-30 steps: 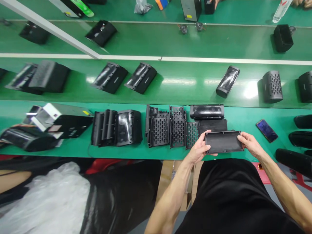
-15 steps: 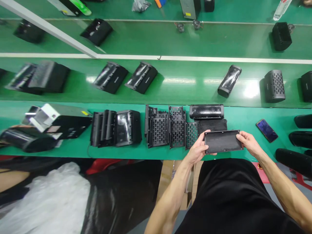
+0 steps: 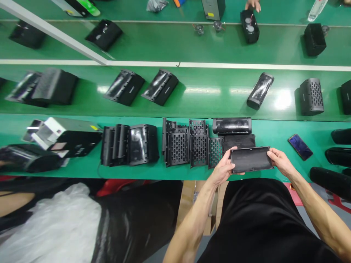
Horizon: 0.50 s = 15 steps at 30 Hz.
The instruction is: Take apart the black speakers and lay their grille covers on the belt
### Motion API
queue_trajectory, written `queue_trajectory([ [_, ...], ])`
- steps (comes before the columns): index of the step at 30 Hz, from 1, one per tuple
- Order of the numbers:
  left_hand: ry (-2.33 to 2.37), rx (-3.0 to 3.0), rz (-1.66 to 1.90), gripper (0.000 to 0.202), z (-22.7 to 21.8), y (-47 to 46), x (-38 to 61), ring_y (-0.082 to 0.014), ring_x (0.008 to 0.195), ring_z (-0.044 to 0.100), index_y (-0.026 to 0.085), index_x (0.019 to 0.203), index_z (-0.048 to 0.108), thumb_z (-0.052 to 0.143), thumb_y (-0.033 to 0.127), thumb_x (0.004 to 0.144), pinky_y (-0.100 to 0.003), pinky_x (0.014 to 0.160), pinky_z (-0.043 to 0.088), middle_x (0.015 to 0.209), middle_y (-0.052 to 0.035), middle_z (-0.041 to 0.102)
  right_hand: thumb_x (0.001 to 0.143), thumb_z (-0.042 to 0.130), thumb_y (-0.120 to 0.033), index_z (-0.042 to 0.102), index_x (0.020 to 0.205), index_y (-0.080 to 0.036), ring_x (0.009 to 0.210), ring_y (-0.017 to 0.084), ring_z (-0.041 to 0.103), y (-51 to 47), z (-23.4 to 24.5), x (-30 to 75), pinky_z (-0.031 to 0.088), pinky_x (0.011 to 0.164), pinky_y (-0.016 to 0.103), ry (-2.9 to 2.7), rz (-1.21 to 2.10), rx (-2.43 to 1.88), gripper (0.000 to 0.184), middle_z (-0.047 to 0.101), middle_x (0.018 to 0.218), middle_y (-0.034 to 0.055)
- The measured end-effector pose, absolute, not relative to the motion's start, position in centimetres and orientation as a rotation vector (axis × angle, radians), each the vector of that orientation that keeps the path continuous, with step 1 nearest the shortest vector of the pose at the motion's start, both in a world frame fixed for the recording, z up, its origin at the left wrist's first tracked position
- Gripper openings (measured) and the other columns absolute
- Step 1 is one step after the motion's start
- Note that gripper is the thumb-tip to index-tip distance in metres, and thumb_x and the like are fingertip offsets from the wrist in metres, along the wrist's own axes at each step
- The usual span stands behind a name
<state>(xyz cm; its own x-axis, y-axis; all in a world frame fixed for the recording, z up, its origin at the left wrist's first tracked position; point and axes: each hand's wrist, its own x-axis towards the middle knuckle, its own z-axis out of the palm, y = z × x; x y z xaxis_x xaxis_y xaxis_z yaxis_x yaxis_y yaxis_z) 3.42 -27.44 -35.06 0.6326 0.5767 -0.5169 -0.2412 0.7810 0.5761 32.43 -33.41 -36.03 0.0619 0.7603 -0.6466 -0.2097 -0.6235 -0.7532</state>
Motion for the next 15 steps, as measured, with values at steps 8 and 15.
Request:
queue_trajectory([
  [8, 0.754, 0.457, 0.5, 0.083, -35.29, -27.31, 3.54, -0.0207, 0.086, 0.078, 0.03, 0.16, 0.038, 0.078, 0.026, 0.087, -0.046, 0.084, 0.07, 0.129, -0.009, 0.073, 0.073, 0.081, -0.077, 0.055, 0.079, -0.024, 0.052, 0.011, 0.043, -33.26, -36.06, 32.32, 0.036, 0.05, 0.025, -0.535, 1.653, -1.613, 0.06, 0.053, 0.062, -0.0051],
  [15, 0.79, 0.445, 0.496, 0.081, -35.4, -27.31, 3.94, -0.0221, 0.088, 0.079, 0.03, 0.16, 0.039, 0.076, 0.026, 0.089, -0.047, 0.083, 0.069, 0.127, -0.008, 0.074, 0.068, 0.083, -0.079, 0.062, 0.085, -0.024, 0.059, 0.015, 0.051, -32.96, -35.98, 32.03, 0.046, 0.057, 0.028, -0.465, 1.667, -1.58, 0.06, 0.061, 0.069, -0.0017],
])
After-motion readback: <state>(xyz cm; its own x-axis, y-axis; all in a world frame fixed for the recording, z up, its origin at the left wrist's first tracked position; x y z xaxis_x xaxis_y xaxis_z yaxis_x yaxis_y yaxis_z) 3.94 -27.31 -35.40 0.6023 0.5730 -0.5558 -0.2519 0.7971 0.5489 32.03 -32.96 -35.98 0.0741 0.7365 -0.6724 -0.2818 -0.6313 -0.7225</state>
